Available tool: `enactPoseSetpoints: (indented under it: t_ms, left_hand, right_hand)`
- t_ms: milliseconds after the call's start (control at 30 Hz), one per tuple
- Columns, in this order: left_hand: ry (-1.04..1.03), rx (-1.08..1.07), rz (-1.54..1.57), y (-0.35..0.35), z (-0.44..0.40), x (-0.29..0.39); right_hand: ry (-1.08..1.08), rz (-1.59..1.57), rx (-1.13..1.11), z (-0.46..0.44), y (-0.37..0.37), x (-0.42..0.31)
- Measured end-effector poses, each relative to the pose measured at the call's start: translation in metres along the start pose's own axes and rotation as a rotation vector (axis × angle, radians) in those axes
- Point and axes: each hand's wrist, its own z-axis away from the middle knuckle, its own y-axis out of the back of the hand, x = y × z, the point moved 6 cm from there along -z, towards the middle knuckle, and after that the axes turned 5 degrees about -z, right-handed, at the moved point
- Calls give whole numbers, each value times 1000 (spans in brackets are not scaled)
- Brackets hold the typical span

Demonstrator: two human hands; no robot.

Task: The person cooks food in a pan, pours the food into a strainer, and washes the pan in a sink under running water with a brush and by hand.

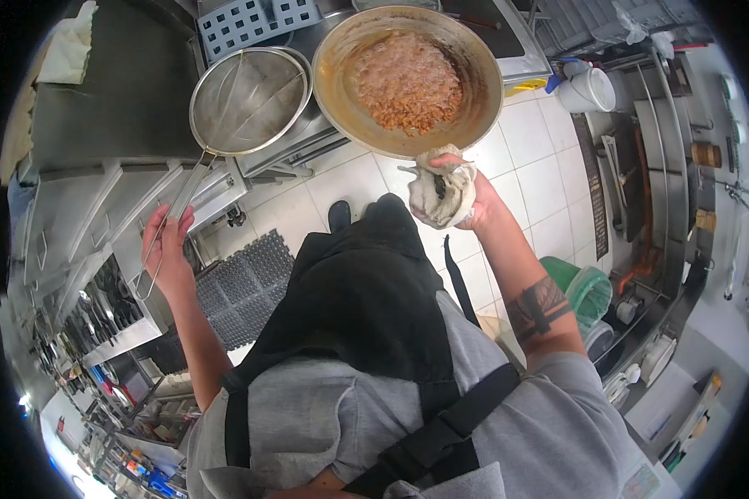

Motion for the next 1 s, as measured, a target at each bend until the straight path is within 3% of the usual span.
enactPoseSetpoints:
  t_ms: [33, 167, 233, 367, 433, 667, 767, 1000]
  left_hand:
    - [-10, 17, 5, -1, 0, 0]
    - [8, 23, -12, -2, 1, 0]
    - [4, 23, -11, -1, 2, -2]
    - [2, 14, -1, -3, 4, -1]
    - [0, 21, -1, -3, 4, -1]
    - [-4, 19, -6, -2, 6, 0]
    - [-14, 21, -4, -3, 5, -1]
    - [3, 31, 2, -4, 6, 2]
  right_hand:
    - [-75, -19, -89, -2, 1, 2]
    - [-83, -73, -87, 6, -6, 5]
    - [64, -58, 1, 14, -13, 3]
    - [151, -61, 93, 17, -4, 1]
    - [79, -41, -10, 14, -2, 0]
    - [23, -63, 69, 16, -9, 2]
    - [-133, -199, -55, 13, -3, 3]
    - [90, -186, 109, 6, 7, -3]
